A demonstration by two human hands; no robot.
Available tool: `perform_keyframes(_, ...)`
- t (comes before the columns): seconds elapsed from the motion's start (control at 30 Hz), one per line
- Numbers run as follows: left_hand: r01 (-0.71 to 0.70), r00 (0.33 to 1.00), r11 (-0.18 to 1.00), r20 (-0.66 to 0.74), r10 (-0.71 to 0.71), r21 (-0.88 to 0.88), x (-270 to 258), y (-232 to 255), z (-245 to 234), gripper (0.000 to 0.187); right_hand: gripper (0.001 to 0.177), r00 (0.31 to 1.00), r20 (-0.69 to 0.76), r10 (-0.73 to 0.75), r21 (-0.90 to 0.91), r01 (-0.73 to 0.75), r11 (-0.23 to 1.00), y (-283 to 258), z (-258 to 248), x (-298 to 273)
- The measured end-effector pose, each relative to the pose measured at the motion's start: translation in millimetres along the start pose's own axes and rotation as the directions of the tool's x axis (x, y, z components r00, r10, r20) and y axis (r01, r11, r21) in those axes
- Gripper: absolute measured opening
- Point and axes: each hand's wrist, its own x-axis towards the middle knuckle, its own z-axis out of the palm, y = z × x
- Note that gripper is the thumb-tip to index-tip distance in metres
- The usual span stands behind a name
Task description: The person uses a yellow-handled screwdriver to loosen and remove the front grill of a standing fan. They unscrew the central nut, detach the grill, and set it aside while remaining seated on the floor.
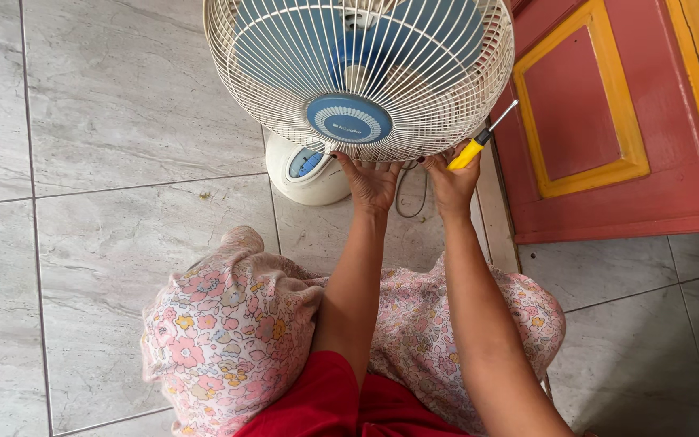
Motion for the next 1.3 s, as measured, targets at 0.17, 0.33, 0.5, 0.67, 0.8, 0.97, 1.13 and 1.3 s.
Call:
perform_keyframes(0.17, -0.010, 1.000, 0.998, -0.027, 0.012, 0.059, -2.6, 1.9, 2.8, 0.136, 0.049, 1.000, 0.021, -0.010, 0.056, 0.009, 0.998, 3.1, -2.7, -0.9)
perform_keyframes(0.33, 0.020, 0.996, 0.995, 0.087, -0.029, 0.100, -18.3, 11.1, 8.1, 0.126, 0.060, 0.998, -0.033, 0.052, -0.019, -0.053, 0.998, -2.0, 0.5, -0.6)
perform_keyframes(0.5, -0.020, 0.997, 0.994, 0.075, 0.013, 0.106, -21.5, 26.2, 8.5, 0.116, 0.065, 0.993, -0.038, 0.116, 0.049, -0.114, 0.992, -5.2, -3.8, -2.3)
perform_keyframes(0.67, -0.068, 0.998, 0.988, 0.013, 0.067, 0.136, -12.6, 33.4, 1.6, 0.113, 0.064, 0.987, -0.007, 0.163, 0.078, -0.162, 0.984, -1.4, -8.6, -2.1)
perform_keyframes(0.8, -0.066, 0.998, 0.984, 0.014, 0.064, 0.166, -13.5, 32.5, -1.7, 0.113, 0.065, 0.990, -0.003, 0.143, 0.061, -0.142, 0.988, 1.1, -6.9, -1.7)
perform_keyframes(0.97, -0.111, 0.993, 0.986, 0.041, 0.106, 0.128, -16.1, 27.2, -2.1, 0.104, 0.063, 0.987, -0.045, 0.156, 0.062, -0.153, 0.986, 7.3, -7.5, -3.1)
perform_keyframes(1.13, -0.150, 0.989, 0.988, -0.007, 0.150, 0.044, -15.8, 16.7, 1.0, 0.095, 0.051, 0.979, -0.017, 0.202, 0.147, -0.197, 0.969, 18.8, -14.3, -3.9)
perform_keyframes(1.3, -0.162, 0.986, 0.987, -0.029, 0.163, 0.021, -12.7, 11.9, 1.7, 0.100, 0.059, 0.974, 0.012, 0.226, 0.139, -0.226, 0.964, 25.0, -20.1, -0.4)
